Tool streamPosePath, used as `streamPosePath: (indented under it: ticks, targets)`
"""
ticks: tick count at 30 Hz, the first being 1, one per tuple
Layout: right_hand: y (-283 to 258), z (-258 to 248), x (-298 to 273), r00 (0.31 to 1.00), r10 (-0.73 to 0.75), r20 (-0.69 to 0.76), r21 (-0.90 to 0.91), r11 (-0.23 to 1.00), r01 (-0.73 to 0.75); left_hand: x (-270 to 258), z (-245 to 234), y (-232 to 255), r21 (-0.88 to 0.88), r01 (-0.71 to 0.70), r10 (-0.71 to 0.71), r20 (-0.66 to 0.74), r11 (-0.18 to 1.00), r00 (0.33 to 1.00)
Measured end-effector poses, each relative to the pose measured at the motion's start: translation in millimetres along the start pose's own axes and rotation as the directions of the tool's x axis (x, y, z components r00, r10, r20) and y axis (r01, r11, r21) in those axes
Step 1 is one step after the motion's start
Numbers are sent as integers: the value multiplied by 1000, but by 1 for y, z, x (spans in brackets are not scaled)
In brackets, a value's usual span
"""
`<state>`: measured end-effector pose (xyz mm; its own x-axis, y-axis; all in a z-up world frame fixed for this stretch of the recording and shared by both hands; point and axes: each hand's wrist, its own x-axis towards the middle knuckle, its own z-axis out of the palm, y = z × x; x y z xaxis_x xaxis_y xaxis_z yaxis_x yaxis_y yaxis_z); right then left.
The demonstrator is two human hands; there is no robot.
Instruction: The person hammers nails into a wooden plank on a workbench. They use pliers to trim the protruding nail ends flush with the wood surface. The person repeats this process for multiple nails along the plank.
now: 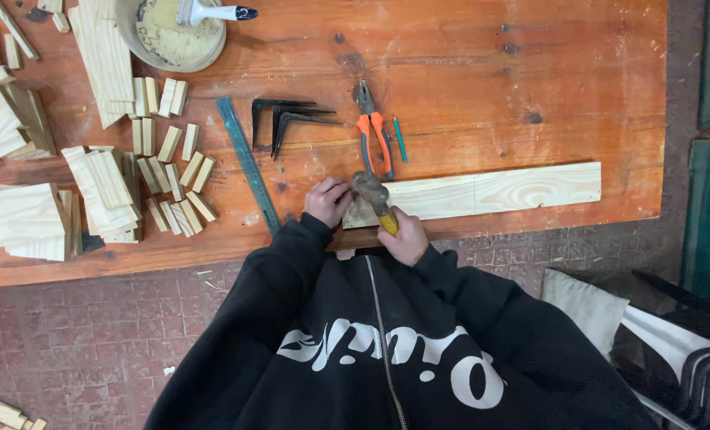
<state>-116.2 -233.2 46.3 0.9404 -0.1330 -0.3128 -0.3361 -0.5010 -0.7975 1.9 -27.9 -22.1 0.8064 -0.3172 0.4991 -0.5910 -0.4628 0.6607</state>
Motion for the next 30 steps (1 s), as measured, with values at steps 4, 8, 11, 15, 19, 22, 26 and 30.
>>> streamPosePath:
  ticks: [4, 8, 11, 15, 19, 22, 26, 30]
  targets:
    - [1, 1, 3, 999, -29, 30, 17, 999, 29, 1, -1, -1, -16, 4, -4, 24, 1000, 1000]
    - [14, 3, 6, 999, 4, 54, 92, 996, -9, 1, 0, -1, -32, 11, -11, 20, 999, 1000]
    - [14, -3, 10, 1000, -3, 8, 48, 999, 3, -1, 0, -5, -40, 5, -4, 42, 999, 999]
    - [17, -6, 11, 999, 31, -37, 75, 997, -28, 11, -19, 14, -64, 59, -57, 39, 996, 998]
    - [-9, -19, 2, 994, 113, -5, 248, 963, -109, 12, -24, 18, -65, 100, -97, 45, 993, 994]
    - [-16, -22, 0, 990, 138, 28, 282, 949, -140, 10, -20, 17, -46, 112, -110, 39, 993, 993]
    - [25, -10, 6, 996, 93, -8, 100, 991, -92, 19, -19, 26, -65, 59, -60, -10, 996, 998]
    - [7, -10, 2, 998, 69, 12, 40, 997, -69, 13, -9, 23, -24, 46, -47, -21, 999, 999]
